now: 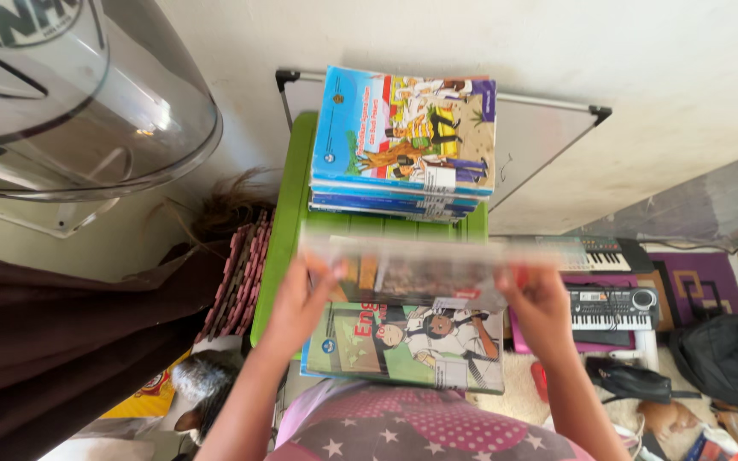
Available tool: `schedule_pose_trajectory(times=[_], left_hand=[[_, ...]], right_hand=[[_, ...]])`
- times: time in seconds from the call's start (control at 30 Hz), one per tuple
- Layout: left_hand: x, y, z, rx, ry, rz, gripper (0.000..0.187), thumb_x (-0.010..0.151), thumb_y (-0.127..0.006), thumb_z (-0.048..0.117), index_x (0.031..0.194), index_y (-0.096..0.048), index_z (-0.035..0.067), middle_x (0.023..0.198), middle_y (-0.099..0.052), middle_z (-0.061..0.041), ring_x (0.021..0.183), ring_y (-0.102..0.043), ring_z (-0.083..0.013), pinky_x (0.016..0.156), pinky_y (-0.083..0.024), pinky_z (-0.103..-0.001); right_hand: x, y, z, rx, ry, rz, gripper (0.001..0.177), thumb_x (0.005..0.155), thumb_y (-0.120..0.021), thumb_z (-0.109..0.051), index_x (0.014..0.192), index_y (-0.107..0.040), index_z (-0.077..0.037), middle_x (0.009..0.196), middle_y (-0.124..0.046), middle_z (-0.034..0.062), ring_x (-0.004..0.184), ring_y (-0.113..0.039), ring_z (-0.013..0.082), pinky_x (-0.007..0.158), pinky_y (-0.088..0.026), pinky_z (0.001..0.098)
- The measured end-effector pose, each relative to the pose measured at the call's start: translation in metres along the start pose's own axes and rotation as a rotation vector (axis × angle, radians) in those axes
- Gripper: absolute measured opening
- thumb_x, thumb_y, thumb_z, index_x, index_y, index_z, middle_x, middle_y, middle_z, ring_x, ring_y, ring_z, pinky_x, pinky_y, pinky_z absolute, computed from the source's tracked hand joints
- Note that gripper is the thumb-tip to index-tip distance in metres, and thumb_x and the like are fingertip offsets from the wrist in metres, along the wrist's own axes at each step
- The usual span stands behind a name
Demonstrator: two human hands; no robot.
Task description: The person stacks several books on top of a green plastic bin, then removes items from a small plastic package and places them inside the bin.
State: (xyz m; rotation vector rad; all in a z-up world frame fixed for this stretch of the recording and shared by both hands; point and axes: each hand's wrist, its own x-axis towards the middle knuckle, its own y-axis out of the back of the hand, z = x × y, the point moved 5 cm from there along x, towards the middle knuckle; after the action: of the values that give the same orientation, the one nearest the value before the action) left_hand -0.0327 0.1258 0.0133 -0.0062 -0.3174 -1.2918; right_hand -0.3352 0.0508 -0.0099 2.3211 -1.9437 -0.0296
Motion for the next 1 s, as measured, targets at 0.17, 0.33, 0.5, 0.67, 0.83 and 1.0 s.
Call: schedule_pose_trajectory(times=[0.17, 0.33, 0.5, 0.67, 0.83, 1.0], left_hand=[[0.097, 0.003, 0.006, 0.04, 0.038, 0.138, 0.042, 0.082, -0.058, 0.03, 0.112, -0.048, 0.002, 0.101, -0.06, -0.012, 0.092, -0.057, -0.0183, 0.081, -0.044, -0.031], [0.186, -0.002, -0.01, 0.249, 0.107, 0.152, 0.041, 0.079, -0.061, 0.032, 0.105, -0.05, 0.002, 0.094, -0.062, -0.015, 0.085, -0.06, -0.0251, 0.075, -0.046, -0.034], [0.209, -0.003, -0.039, 0.477, 0.111, 0.112, 0.038, 0.075, -0.064, 0.032, 0.098, -0.055, 0.002, 0.095, -0.057, -0.016, 0.092, -0.055, -0.0282, 0.08, -0.044, -0.036], [0.208, -0.002, -0.063, 0.672, 0.176, 0.16, 0.045, 0.073, -0.066, 0.04, 0.101, -0.057, 0.006, 0.104, -0.046, -0.013, 0.102, -0.046, -0.029, 0.084, -0.04, -0.038], [0.189, 0.001, -0.069, 0.402, 0.209, -0.066, 0.104, 0.065, -0.073, 0.052, 0.137, -0.014, 0.005, 0.14, -0.022, -0.021, 0.131, -0.023, -0.0308, 0.104, -0.025, -0.037], [0.158, -0.002, -0.054, 0.396, 0.121, -0.303, 0.118, 0.052, -0.082, 0.039, 0.137, -0.009, 0.002, 0.143, -0.001, -0.022, 0.133, -0.007, -0.0293, 0.106, -0.017, -0.035]], right_hand=[[0.089, -0.018, -0.056, -0.161, 0.09, 0.076, 0.028, 0.083, -0.06, -0.015, 0.103, -0.05, 0.001, 0.087, -0.057, 0.0034, 0.076, -0.054, 0.0071, 0.064, -0.045, 0.0219], [0.168, -0.034, -0.061, -0.27, 0.221, 0.138, 0.041, 0.082, -0.064, -0.02, 0.113, -0.05, 0.004, 0.097, -0.062, 0.0105, 0.082, -0.057, 0.0103, 0.07, -0.047, 0.023], [0.192, -0.039, -0.031, -0.512, 0.105, 0.175, 0.048, 0.077, -0.067, -0.026, 0.112, -0.051, 0.002, 0.094, -0.063, 0.0142, 0.083, -0.061, 0.0191, 0.073, -0.046, 0.032], [0.182, -0.039, -0.018, -0.589, 0.114, 0.233, 0.058, 0.076, -0.068, -0.027, 0.12, -0.046, 0.002, 0.104, -0.056, 0.0199, 0.089, -0.057, 0.0248, 0.076, -0.046, 0.0323], [0.172, -0.036, -0.019, -0.516, 0.165, 0.198, 0.071, 0.078, -0.066, -0.03, 0.129, -0.032, 0.005, 0.122, -0.044, 0.022, 0.106, -0.05, 0.0237, 0.077, -0.046, 0.0299], [0.159, -0.05, -0.025, -0.435, 0.072, 0.064, 0.08, 0.078, -0.063, -0.032, 0.133, -0.022, 0.009, 0.118, -0.053, 0.0187, 0.107, -0.053, 0.0191, 0.088, -0.041, 0.0257]])
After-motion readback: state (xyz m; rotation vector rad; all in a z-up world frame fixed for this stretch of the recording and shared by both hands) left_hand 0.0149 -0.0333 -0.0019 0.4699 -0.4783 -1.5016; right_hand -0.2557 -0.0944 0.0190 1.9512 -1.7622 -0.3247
